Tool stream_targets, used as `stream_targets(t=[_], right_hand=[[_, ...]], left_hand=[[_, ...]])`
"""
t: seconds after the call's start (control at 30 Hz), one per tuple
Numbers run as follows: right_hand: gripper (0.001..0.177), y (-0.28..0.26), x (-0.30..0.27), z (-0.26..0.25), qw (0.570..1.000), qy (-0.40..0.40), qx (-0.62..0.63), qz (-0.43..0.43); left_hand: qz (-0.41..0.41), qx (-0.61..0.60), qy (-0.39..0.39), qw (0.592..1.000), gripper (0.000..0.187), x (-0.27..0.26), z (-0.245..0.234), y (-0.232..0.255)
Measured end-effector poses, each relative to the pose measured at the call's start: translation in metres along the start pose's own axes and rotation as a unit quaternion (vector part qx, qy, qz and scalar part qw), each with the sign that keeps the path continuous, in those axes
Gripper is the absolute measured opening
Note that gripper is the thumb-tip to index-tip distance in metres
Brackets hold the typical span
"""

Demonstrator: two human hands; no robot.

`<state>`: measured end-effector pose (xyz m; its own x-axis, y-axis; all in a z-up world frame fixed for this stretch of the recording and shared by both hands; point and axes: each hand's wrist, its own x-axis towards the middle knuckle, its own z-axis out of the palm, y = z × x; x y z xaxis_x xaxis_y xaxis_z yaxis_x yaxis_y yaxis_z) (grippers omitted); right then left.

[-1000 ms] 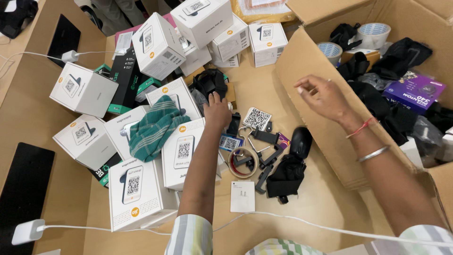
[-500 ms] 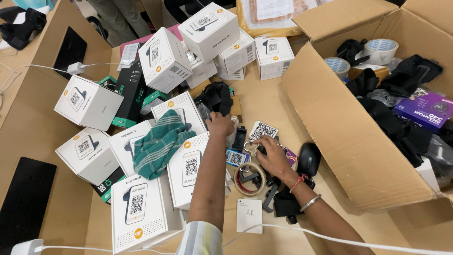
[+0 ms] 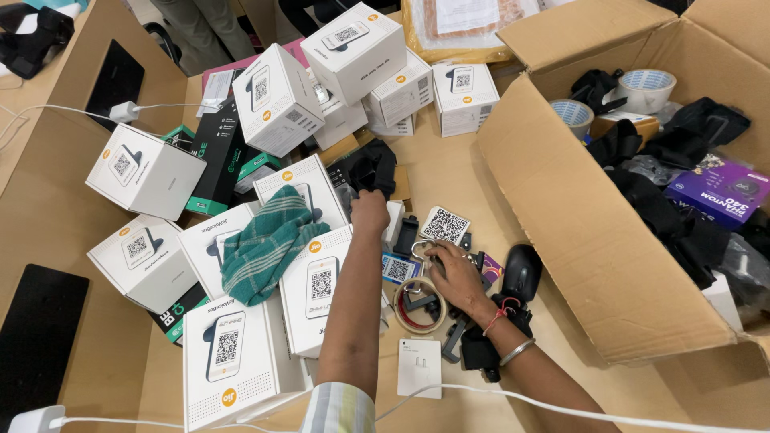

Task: The person sorts through a cluttered workspace of electronic components, picking up and inspecting black plastic mounts, straps, and accessories before placing a component into a small plastic bag.

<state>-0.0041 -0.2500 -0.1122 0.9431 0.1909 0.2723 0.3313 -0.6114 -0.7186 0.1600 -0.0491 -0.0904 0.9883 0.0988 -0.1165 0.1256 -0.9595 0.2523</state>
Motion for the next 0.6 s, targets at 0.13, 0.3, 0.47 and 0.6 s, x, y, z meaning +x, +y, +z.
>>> stream_targets(t=[0.13,0.3,0.47,0.6], right_hand=[[0.026,-0.005,-0.001,-0.004,1.0,-0.009,0.005,0.019],[0.026,-0.008,-0.002,-0.006,1.0,0.002,0.0,0.018],[0.025,-0.006,-0.001,-0.005,1.0,0.013,-0.013,0.007],[0.025,-0.007,-0.003,-0.005,1.0,0.007,-0.018,0.009]], left_hand=[[-0.001,-0.019,0.007,1.0,0.04,-0.007,-0.012,0.006],[0.029,-0.058,0.081,0.995,0.039,-0.034,-0.044,0.015],[0.103,-0.152,0.226,0.957,0.037,-0.042,-0.058,0.013],[0.127,-0.264,0.249,0.923,0.03,-0.039,-0.064,0.012]])
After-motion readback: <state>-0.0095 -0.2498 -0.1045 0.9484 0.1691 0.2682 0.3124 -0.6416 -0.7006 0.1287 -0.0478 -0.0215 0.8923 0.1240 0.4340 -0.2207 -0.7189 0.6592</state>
